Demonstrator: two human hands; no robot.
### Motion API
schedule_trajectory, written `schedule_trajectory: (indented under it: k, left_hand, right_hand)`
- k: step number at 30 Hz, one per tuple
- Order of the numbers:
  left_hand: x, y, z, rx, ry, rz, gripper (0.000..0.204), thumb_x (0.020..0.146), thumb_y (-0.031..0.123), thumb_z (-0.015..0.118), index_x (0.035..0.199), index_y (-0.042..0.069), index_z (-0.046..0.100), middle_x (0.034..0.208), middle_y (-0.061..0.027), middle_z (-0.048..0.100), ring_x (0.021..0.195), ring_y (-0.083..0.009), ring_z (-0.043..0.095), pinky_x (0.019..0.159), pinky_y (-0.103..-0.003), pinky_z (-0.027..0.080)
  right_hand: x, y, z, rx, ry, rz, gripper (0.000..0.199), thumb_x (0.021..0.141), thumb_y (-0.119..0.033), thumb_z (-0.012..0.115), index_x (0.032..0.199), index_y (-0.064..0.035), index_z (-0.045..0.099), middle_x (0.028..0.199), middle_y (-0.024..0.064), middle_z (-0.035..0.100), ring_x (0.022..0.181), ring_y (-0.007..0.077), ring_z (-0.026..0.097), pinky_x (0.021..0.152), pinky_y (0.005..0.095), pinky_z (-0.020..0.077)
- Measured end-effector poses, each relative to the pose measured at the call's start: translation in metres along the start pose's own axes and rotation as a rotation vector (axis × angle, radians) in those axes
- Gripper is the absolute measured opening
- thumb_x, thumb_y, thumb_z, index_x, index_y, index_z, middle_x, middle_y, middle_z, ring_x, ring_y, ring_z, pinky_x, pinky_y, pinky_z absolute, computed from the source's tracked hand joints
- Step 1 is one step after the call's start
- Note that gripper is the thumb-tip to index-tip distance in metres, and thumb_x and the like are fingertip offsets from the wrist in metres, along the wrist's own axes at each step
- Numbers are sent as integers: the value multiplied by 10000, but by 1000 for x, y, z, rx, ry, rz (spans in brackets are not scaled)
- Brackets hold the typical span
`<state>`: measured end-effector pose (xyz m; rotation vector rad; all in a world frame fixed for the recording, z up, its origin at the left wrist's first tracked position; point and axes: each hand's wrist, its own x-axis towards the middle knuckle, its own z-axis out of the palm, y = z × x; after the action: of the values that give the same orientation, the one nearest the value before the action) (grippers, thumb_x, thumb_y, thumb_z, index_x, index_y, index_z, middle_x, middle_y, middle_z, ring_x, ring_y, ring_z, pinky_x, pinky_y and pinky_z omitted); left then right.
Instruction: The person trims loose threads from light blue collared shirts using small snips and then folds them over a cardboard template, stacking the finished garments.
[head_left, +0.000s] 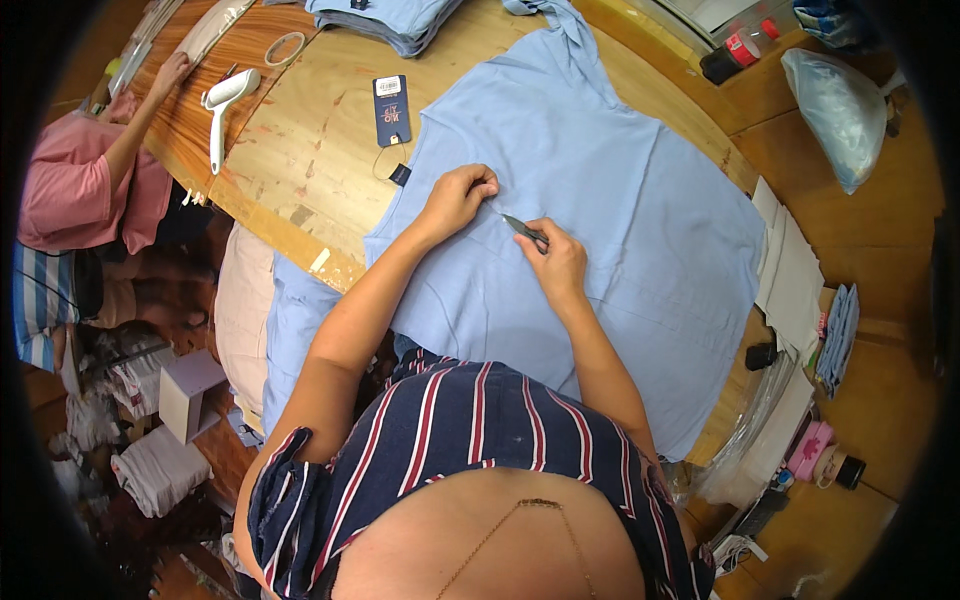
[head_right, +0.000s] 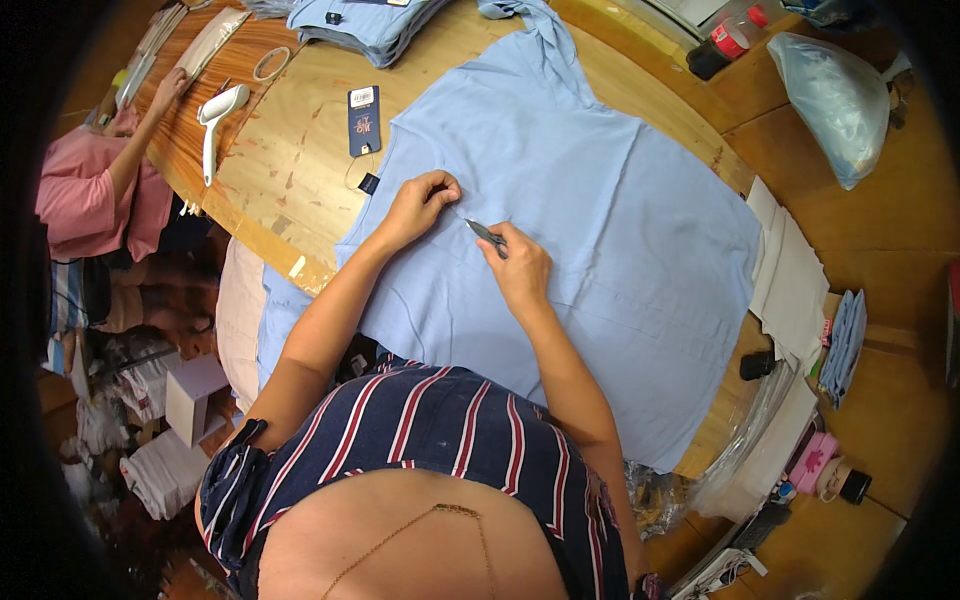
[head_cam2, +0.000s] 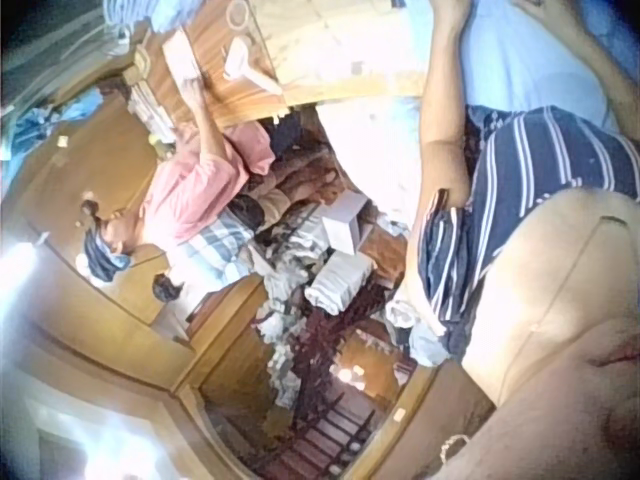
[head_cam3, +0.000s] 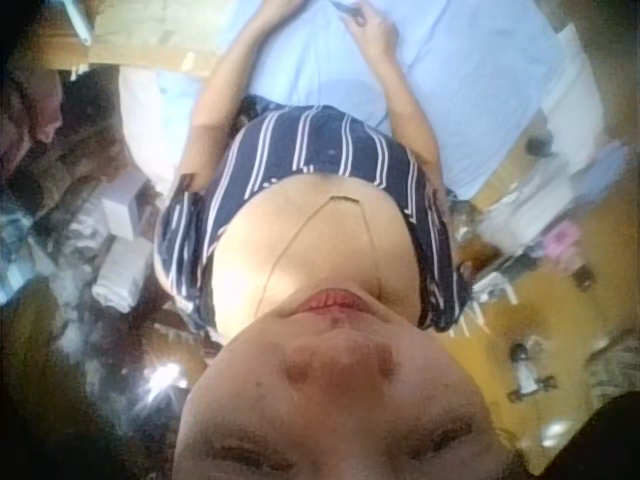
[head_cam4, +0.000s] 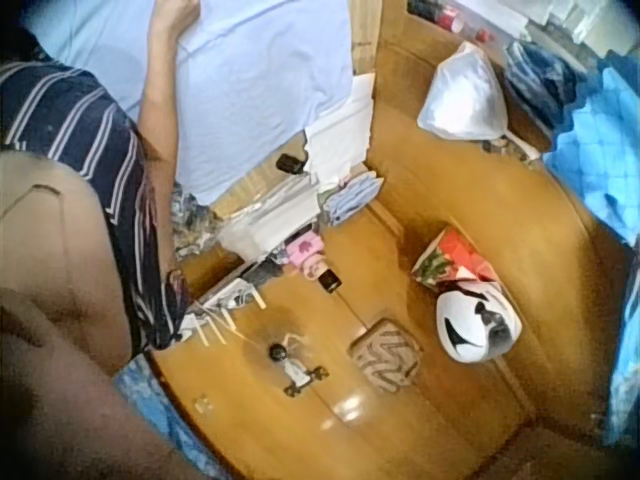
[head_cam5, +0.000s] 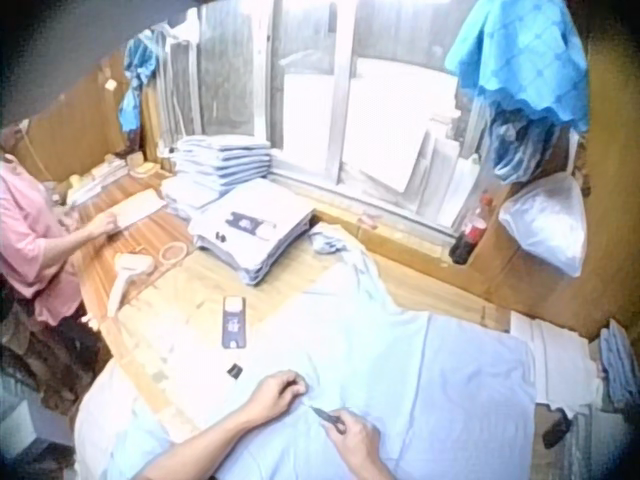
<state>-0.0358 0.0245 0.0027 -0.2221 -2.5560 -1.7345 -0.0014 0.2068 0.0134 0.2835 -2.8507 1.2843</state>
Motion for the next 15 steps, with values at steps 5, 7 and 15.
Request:
schedule_trajectory:
  k: [5,7,15]
  left_hand:
    - [-70,49,-60,165,-230,-25,79,760,71,542,755,-3,513,712,-131,548,669,-261,541,606,-323,412]
    - [-122,53,-90,389,-780,-133,94,742,137,558,743,43,558,717,-145,564,713,-294,562,618,-363,437]
    - [-99,36,-45,527,-268,153,135,720,76,519,837,11,529,819,-163,529,792,-327,515,682,-389,434]
  right_hand:
    - [-16,1,-41,322,172,173,232,701,-170,674,885,-76,568,738,74,627,647,188,623,562,271,465]
    - [-29,9,-64,134,112,116,246,691,-157,678,899,-87,567,706,73,622,632,196,615,557,279,461]
    - [-54,43,-80,-528,-204,-81,207,682,-178,669,853,-90,592,669,79,607,587,261,581,501,356,420]
